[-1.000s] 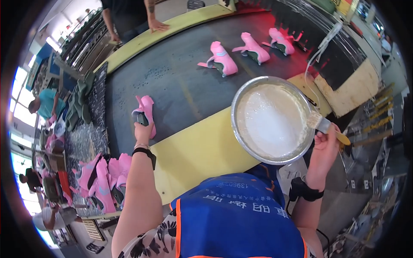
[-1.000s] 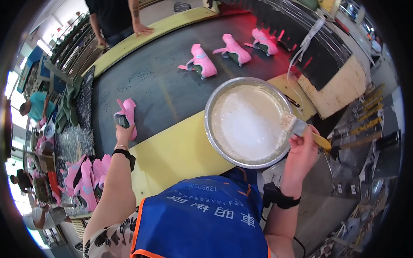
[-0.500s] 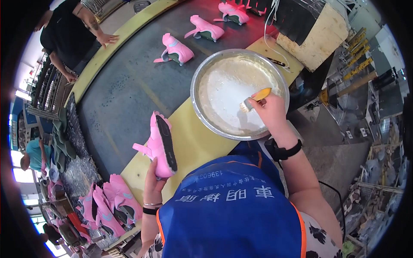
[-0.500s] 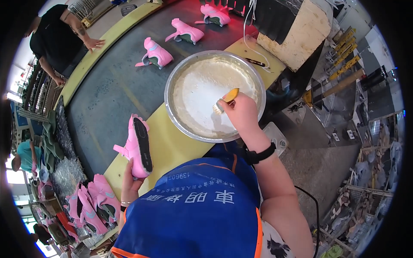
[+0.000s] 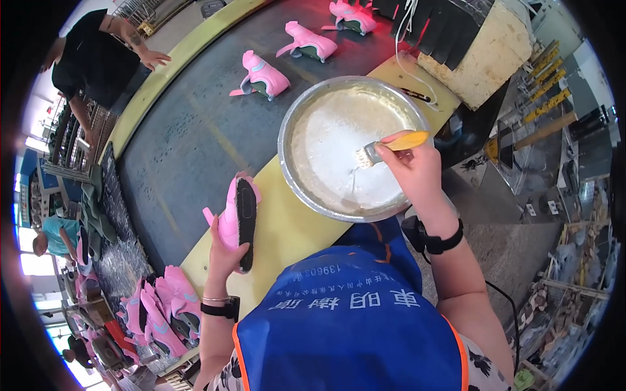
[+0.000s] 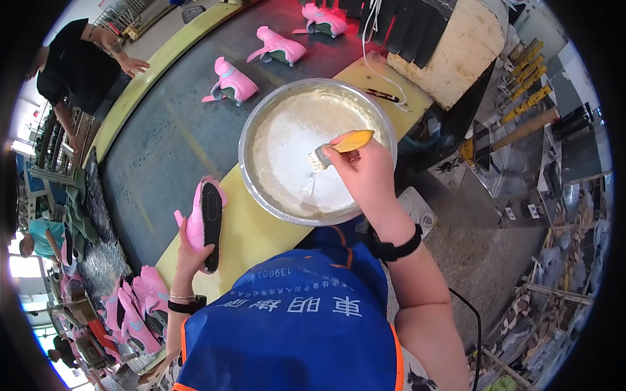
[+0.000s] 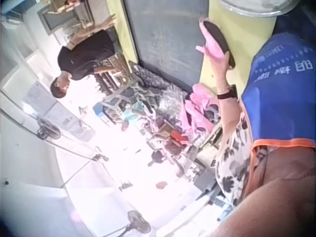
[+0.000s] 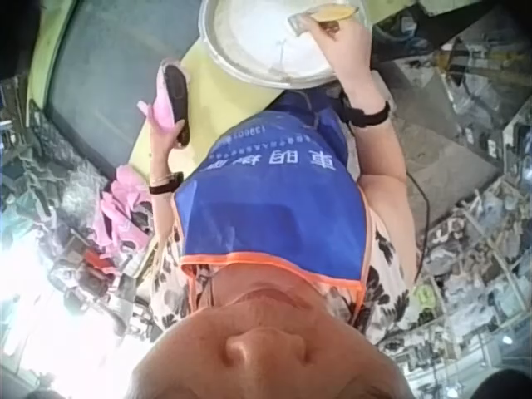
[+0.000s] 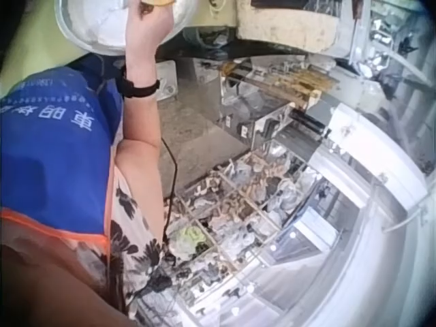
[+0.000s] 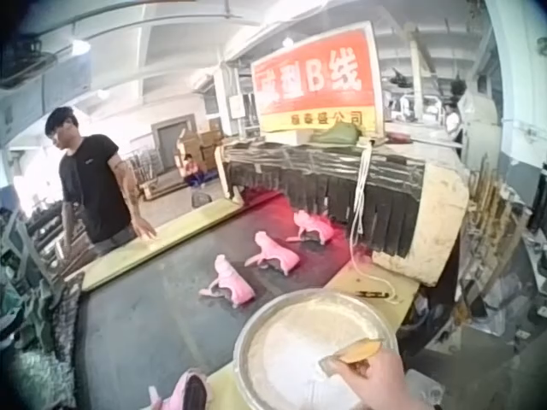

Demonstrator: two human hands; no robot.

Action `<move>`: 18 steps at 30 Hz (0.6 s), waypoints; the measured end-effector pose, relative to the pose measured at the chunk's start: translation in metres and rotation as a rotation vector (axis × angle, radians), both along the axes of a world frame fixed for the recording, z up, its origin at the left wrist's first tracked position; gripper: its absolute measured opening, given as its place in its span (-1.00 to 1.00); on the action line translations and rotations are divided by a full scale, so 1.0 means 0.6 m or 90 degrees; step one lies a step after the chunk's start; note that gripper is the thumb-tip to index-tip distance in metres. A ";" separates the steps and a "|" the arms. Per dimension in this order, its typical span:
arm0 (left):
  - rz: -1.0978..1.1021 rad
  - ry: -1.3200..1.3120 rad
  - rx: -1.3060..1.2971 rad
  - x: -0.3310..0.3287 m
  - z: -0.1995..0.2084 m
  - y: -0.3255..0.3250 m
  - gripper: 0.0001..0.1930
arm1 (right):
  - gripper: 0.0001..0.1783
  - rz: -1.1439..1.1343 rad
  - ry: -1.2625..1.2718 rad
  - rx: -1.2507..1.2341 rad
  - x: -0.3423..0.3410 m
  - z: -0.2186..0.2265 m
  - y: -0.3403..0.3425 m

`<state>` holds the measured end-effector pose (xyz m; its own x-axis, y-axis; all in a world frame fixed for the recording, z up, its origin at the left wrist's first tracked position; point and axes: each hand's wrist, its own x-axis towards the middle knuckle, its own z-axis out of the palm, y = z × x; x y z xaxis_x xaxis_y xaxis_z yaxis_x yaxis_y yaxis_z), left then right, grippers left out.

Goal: Applying glue to shoe soles using a brush in a manufacturing line.

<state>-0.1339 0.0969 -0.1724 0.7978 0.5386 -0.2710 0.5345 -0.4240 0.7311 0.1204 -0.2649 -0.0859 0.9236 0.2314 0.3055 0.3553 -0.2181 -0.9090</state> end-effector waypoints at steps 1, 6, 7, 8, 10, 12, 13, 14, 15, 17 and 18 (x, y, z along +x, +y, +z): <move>0.008 0.040 -0.045 0.004 0.002 0.006 0.10 | -0.81 -0.004 0.008 -0.004 0.000 0.011 -0.005; 0.066 0.011 -0.201 0.014 0.010 0.001 0.06 | -0.86 0.013 -0.031 0.070 -0.005 0.036 -0.008; 0.107 -0.008 -0.262 0.016 0.011 -0.005 0.05 | -0.86 0.010 -0.034 0.079 -0.004 0.034 -0.005; 0.104 -0.012 -0.259 0.019 0.012 -0.010 0.05 | -0.85 0.008 -0.068 0.065 -0.003 0.030 -0.002; 0.118 -0.003 -0.210 0.020 0.014 -0.025 0.03 | -0.84 0.010 -0.108 0.052 0.003 0.019 0.003; 0.125 -0.037 -0.248 0.014 0.027 -0.035 -0.02 | -0.82 -0.020 -0.116 -0.310 0.011 0.006 0.010; 0.126 -0.044 -0.332 0.013 0.037 -0.039 -0.06 | -0.81 0.000 -0.038 -0.361 0.012 0.001 0.013; 0.127 -0.047 -0.412 0.012 0.050 -0.042 -0.09 | -0.81 0.012 -0.092 -0.331 0.011 -0.003 0.012; 0.128 -0.056 -0.411 0.012 0.064 -0.047 -0.09 | -0.81 0.003 -0.081 -0.208 0.008 -0.005 0.011; 0.057 -0.112 -0.499 -0.003 0.101 -0.067 -0.12 | -0.82 0.015 -0.074 -0.020 0.003 -0.005 0.008; 0.061 -0.128 -0.507 -0.011 0.123 -0.078 -0.12 | -0.82 0.010 -0.055 -0.027 -0.003 -0.005 0.010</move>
<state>-0.1407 0.0498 -0.0985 0.8324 0.3134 -0.4571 0.3693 0.3015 0.8791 0.1187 -0.2590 -0.0888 0.8902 0.2605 0.3738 0.4360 -0.2492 -0.8647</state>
